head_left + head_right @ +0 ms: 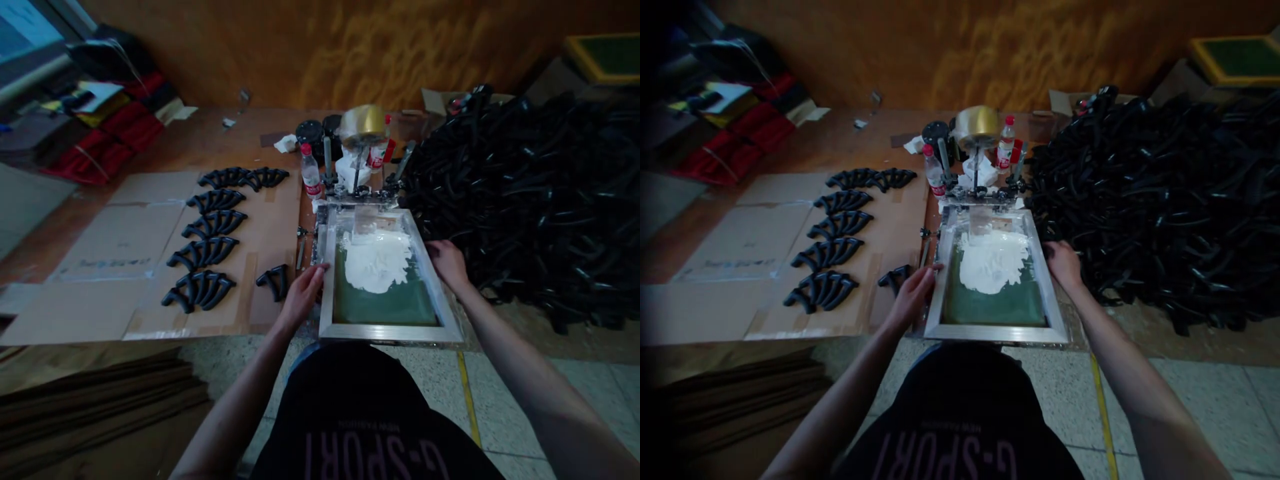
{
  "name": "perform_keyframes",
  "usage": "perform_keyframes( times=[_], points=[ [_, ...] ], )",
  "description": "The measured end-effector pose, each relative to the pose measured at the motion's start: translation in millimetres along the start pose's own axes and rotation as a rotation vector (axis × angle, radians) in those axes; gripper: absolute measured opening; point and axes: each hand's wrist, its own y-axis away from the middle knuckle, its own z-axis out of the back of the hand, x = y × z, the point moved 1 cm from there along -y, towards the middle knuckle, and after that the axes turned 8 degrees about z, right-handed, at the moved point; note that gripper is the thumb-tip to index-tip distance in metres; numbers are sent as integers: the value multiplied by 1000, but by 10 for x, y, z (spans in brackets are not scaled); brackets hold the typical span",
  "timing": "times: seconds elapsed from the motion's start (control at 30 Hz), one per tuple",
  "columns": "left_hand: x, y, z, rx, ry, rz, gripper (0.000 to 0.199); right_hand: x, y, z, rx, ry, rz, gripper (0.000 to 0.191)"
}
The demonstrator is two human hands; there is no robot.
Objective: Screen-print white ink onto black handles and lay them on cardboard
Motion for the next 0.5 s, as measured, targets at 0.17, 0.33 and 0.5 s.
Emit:
perform_keyframes(
  times=[0.17,0.33,0.5],
  points=[
    [598,-218,-103,-12,-275,14,62,119,-653,201,-133,-297,-222,61],
    [716,-327,-96,5,-384,-13,59,729,-1062,254,122,-511,-67,26],
    [753,-323,-83,-13,-422,-10,60,952,-556,318,220,-594,233,19]
  ],
)
